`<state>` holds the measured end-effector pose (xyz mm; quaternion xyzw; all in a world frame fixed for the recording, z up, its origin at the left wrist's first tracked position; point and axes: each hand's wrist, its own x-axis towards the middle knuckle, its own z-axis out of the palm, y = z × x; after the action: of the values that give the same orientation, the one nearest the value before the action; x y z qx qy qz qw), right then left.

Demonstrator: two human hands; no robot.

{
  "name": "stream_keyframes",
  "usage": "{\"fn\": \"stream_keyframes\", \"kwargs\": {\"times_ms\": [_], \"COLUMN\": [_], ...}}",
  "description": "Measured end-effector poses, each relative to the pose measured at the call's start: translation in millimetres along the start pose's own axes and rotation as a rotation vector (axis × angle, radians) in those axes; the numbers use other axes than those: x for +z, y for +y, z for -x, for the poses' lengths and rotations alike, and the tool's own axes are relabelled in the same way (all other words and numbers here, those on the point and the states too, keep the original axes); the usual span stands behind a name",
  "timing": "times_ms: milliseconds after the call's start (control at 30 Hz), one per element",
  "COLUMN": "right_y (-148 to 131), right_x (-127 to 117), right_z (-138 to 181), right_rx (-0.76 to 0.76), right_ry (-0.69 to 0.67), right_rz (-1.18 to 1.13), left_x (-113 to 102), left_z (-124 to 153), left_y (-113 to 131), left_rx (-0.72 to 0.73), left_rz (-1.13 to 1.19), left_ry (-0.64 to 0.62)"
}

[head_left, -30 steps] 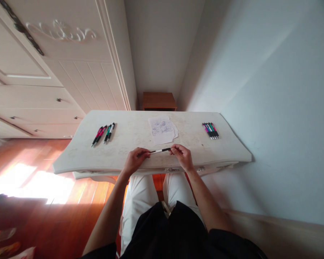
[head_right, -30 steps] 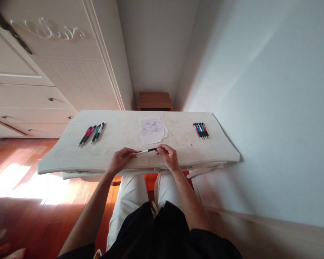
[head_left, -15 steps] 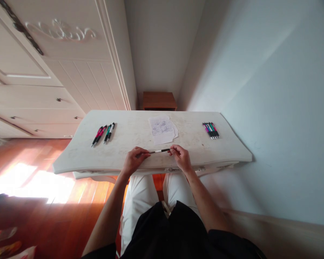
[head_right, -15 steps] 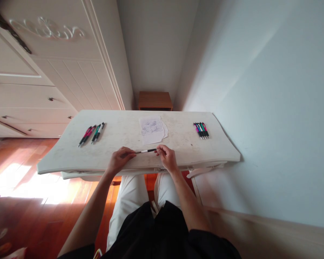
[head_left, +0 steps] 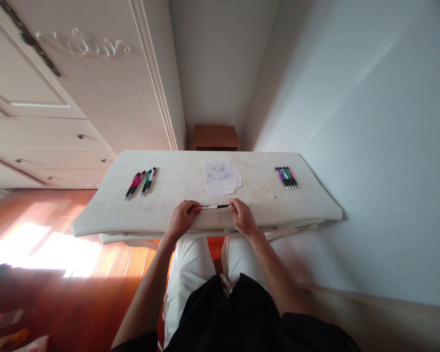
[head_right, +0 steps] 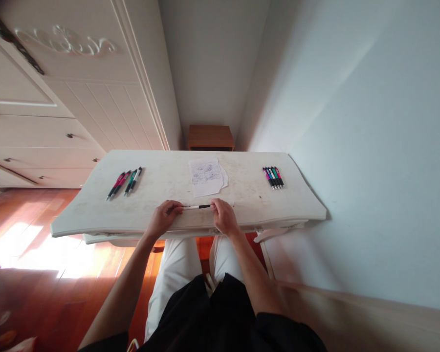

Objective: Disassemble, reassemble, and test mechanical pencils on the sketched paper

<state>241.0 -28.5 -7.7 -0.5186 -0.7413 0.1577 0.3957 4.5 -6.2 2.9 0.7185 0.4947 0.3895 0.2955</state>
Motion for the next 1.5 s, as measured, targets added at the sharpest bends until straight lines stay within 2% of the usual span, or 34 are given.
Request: {"fn": "stream_keyframes", "kwargs": {"times_ms": [667,1033,1333,1500], "right_y": [-0.3,-2.4,-6.6,-10.9], "right_x": [1.8,-0.4,-3.6,-8.8], "right_z": [0.3,-1.6,-0.8,0.4], "right_rx": [-0.050,0.001,0.056,0.132], "right_ry": [-0.024,-0.009,0.009,0.002], "right_rz": [0.093,0.039,-0.033,-0.175], "left_x": [-0.8,2.1,5.2,6.1], "left_z": [-0.7,1.2,4.2,6.7], "left_y": [0.3,-6.5,-4.8,-1.7], "left_rx": [-0.028,-0.003,0.115,0.128], "left_rz": [-0.015,-0.068,-0.046,-0.031], "left_ry": [0.003,-0.004,0.092,0.114]}}
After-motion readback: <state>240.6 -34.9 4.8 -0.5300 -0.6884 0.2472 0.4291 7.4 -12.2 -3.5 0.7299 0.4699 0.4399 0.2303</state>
